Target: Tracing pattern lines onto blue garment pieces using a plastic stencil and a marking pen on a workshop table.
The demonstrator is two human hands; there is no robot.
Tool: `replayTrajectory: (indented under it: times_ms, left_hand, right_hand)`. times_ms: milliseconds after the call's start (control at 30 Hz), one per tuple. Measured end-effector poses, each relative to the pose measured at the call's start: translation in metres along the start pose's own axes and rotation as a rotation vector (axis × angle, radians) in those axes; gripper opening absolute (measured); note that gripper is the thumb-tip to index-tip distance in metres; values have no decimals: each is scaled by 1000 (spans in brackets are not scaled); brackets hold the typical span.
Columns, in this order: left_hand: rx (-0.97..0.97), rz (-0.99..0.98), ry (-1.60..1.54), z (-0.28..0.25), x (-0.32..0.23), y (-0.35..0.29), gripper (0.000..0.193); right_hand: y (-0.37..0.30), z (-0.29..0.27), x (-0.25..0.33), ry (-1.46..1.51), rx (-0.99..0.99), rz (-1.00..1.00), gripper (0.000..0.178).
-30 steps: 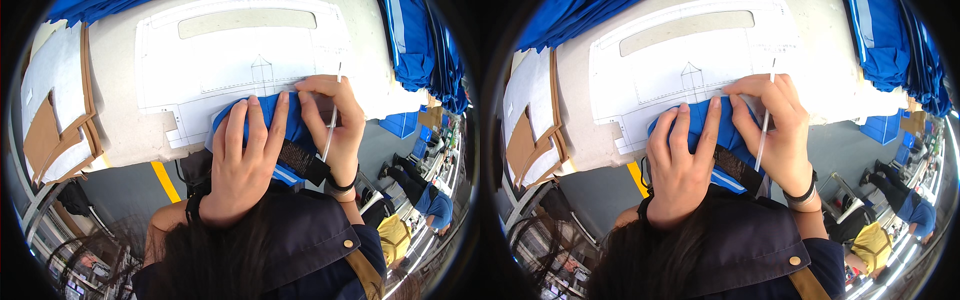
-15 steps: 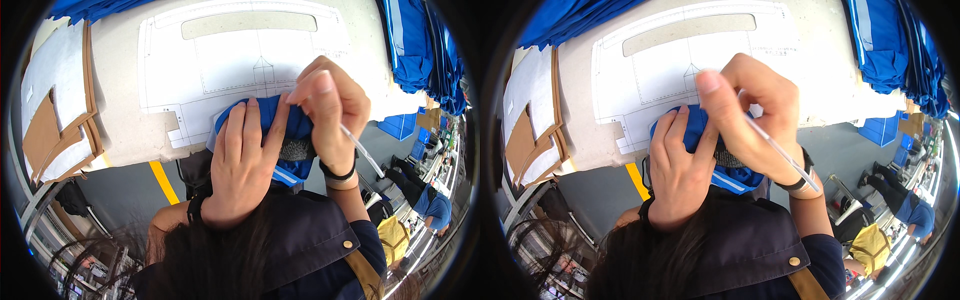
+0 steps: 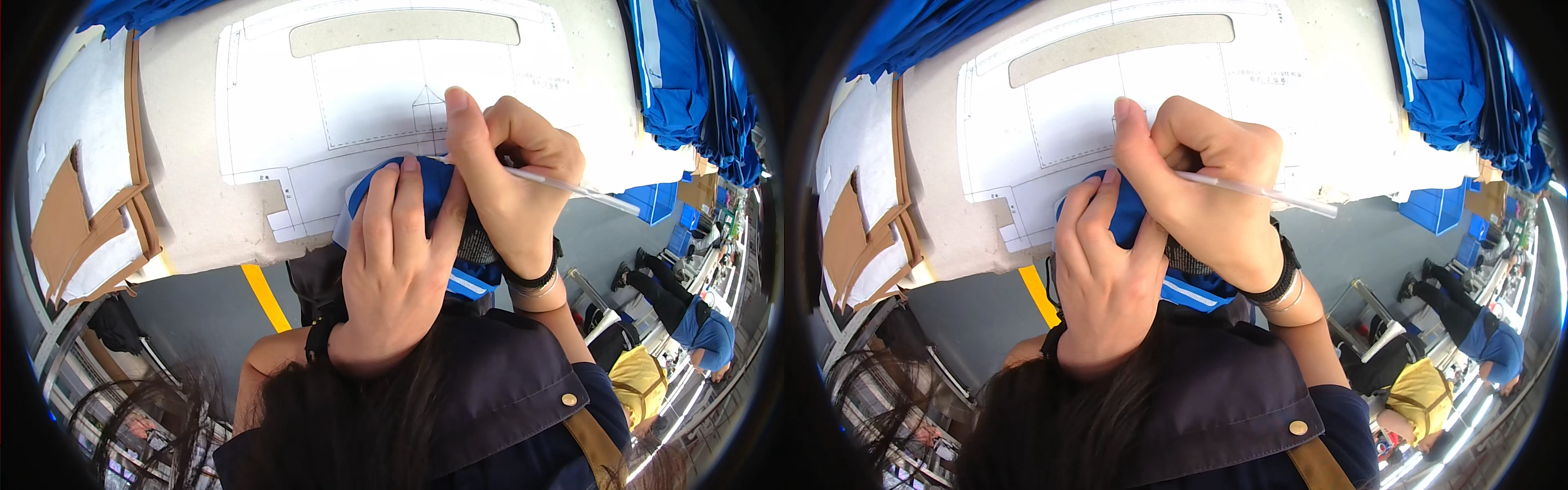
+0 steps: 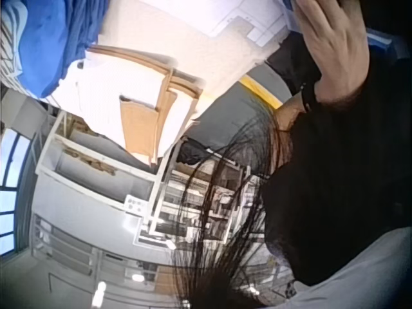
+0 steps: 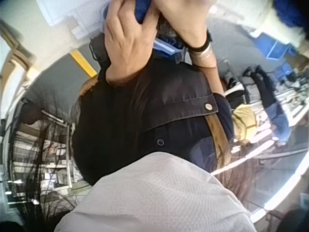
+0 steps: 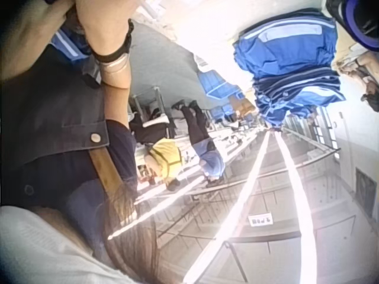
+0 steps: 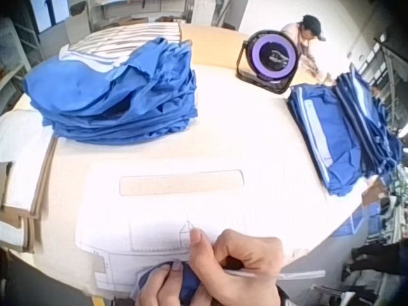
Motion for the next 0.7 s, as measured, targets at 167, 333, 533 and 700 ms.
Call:
replayTrajectory:
  times_ms: [167,333,533,700]
  left_hand:
    - [21,-11,-14,-1,-1,1,36]
    - [23,-5,-19,1,0,-1,35]
    - [25,5,-9,1,-1,0,35]
    - [37,-2,-13,-3,-2,-4,35]
  right_hand:
    - [-1,2,-1,-9,-9,-7,32]
    - [-4,4,-8,5,34,82,31]
    - [-2,5,-5,-14,38,86,31]
    - [-4,5,-2,-25,73,96,30]
Point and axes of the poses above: each hand's wrist, its own y-axis towards the middle knuckle, its own z-axis out of the palm, x = y × z, the point moved 9 cm from there along y, towards the middle knuckle, and after that the axes turned 12 degrees about -z, right-handed, at the moved point
